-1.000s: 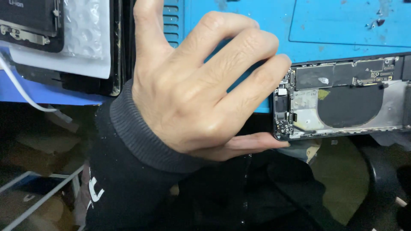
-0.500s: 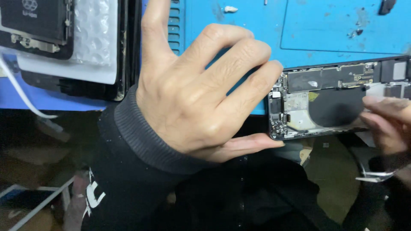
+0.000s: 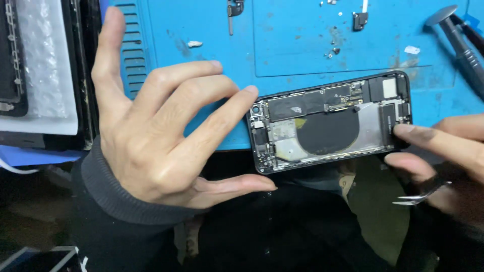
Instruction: Reassembling internal components and motherboard into an iPhone chassis using tweezers.
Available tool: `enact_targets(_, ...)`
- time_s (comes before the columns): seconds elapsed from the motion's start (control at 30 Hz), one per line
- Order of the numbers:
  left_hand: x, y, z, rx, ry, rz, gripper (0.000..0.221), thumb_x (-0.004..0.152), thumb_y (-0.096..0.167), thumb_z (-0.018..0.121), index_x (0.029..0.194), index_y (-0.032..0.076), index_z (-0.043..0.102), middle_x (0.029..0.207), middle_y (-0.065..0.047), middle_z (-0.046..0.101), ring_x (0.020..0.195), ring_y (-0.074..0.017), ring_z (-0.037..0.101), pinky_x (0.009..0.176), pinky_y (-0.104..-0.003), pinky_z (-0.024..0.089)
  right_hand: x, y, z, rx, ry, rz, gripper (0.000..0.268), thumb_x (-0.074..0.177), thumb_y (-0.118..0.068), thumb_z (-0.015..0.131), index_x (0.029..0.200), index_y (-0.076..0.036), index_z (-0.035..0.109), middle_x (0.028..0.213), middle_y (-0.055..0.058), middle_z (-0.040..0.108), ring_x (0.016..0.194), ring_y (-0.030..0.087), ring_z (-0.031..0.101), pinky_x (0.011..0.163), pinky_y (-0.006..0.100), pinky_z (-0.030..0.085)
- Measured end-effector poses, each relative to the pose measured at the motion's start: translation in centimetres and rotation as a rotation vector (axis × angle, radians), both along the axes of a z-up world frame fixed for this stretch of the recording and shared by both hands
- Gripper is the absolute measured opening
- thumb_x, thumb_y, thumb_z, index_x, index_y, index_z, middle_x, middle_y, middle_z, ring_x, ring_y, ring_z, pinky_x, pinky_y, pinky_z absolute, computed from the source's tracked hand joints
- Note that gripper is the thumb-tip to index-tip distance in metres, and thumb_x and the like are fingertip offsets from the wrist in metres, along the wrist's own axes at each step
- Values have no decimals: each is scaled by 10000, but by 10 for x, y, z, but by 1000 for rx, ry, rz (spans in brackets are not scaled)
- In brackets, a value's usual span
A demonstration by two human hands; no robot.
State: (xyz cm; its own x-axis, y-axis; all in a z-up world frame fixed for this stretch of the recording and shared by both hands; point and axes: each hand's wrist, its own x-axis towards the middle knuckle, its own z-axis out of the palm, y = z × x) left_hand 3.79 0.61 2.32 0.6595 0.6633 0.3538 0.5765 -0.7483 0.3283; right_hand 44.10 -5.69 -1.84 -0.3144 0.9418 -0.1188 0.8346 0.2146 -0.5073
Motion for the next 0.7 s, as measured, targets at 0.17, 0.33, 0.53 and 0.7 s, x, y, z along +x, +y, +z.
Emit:
enact_targets(0.17,13,2,4,-17,24,27,838,916,763,726,1288,12,735,1141,-128,677,1177,-361,638,1169,-752,226,-5,20,25,183,87,330,617,742,-229,824,1304,-93,609,988,97,743,827,217,692,737,371,520)
enact_targets(0.33,30,0,12,-21,62,30,880,846,769,752,1278,3,716,1133,-153,676,1159,-369,626,1139,-703,300,1,29,27,153,165,504,589,752,-90,719,1321,-48,573,1074,110,744,838,185,700,706,288,520)
enact_targets(0.53,49,-8,20,-101,95,130,899,792,761,708,1293,15,682,1180,-131,673,1179,-354,609,1141,-685,310,6,19,24,209,3,444,593,739,-157,754,1311,-30,661,1103,127,744,760,209,643,671,320,447)
enact_targets(0.7,59,-2,36,-142,97,125,832,770,689,669,1283,35,682,1202,-123,674,1177,-352,618,1145,-664,322,14,14,15,215,3,440,577,784,-142,738,1348,-53,658,1174,129,731,712,157,566,638,312,398)
